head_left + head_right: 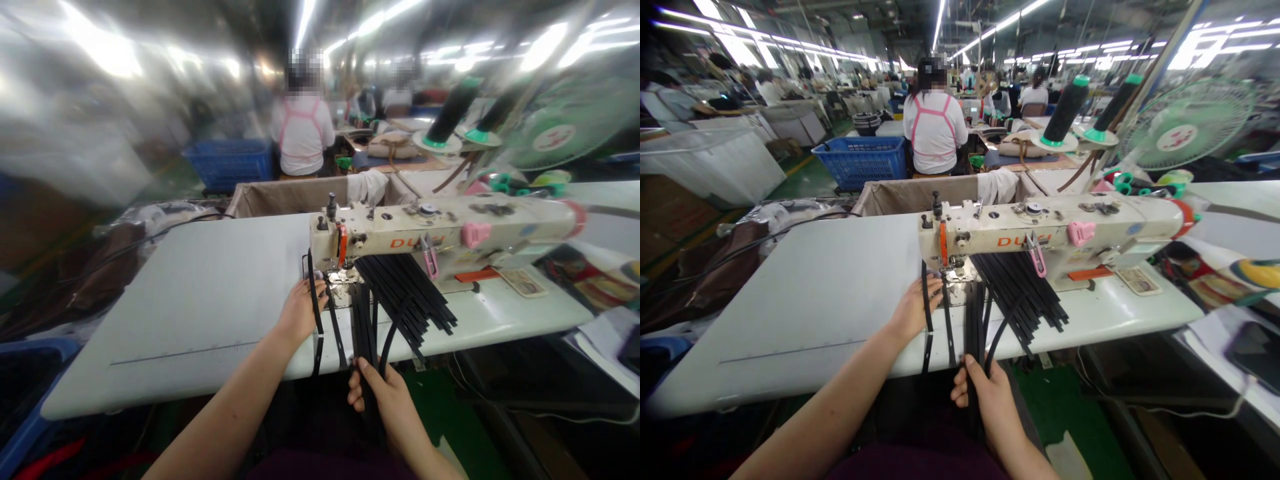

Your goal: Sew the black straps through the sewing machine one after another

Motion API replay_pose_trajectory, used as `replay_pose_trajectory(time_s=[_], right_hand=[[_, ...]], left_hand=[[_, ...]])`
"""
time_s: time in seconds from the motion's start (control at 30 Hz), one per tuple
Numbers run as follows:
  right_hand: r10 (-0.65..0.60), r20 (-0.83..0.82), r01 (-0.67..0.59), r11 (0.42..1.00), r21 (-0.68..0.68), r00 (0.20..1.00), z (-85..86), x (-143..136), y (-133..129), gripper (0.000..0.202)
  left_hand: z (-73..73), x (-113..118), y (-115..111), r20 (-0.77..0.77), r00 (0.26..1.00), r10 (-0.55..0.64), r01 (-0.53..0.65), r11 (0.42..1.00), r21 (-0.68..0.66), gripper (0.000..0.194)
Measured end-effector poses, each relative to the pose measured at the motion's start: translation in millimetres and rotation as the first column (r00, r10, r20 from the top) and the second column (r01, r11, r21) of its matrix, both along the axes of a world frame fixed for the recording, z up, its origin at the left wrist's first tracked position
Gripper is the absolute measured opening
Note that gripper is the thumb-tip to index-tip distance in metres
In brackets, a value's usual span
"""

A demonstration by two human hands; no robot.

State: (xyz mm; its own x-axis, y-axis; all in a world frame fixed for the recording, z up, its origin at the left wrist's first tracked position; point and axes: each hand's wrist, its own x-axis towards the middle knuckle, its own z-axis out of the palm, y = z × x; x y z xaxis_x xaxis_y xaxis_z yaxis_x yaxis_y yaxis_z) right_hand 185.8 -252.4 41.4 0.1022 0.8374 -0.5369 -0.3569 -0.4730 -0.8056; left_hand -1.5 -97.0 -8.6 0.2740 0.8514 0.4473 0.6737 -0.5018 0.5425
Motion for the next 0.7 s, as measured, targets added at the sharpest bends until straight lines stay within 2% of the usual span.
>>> replay_pose_trajectory(time_s=[0.1, 0.23, 0.37, 0.7], right_hand=[[0.001, -0.043, 0.0, 1.0, 0.001, 0.999, 1.1, 6, -2, 0.066], [0.001, -0.067, 0.0, 1.0, 0.005, 0.998, 2.1, 12, -4, 0.063], [0.0, -0.053, -0.001, 1.0, -0.013, 0.999, 2.2, 13, -6, 0.064], [-0.009, 0.009, 0.009, 0.999, -0.05, 1.0, -0.1, 9, -5, 0.07]], left_hand=[[-0.7, 2, -3, -0.045, 0.999, 0.018, -0.017, 1.0, 0.016, 0.024], [-0.2, 2, -3, 0.002, 1.0, 0.001, -0.001, 1.0, 0.013, 0.025], [1.8, 1, -4, 0.045, 0.999, -0.001, 0.001, 1.0, -0.016, 0.028], [-0.2, 0, -3, 0.031, 0.999, -0.009, 0.01, 1.0, -0.009, 0.028]])
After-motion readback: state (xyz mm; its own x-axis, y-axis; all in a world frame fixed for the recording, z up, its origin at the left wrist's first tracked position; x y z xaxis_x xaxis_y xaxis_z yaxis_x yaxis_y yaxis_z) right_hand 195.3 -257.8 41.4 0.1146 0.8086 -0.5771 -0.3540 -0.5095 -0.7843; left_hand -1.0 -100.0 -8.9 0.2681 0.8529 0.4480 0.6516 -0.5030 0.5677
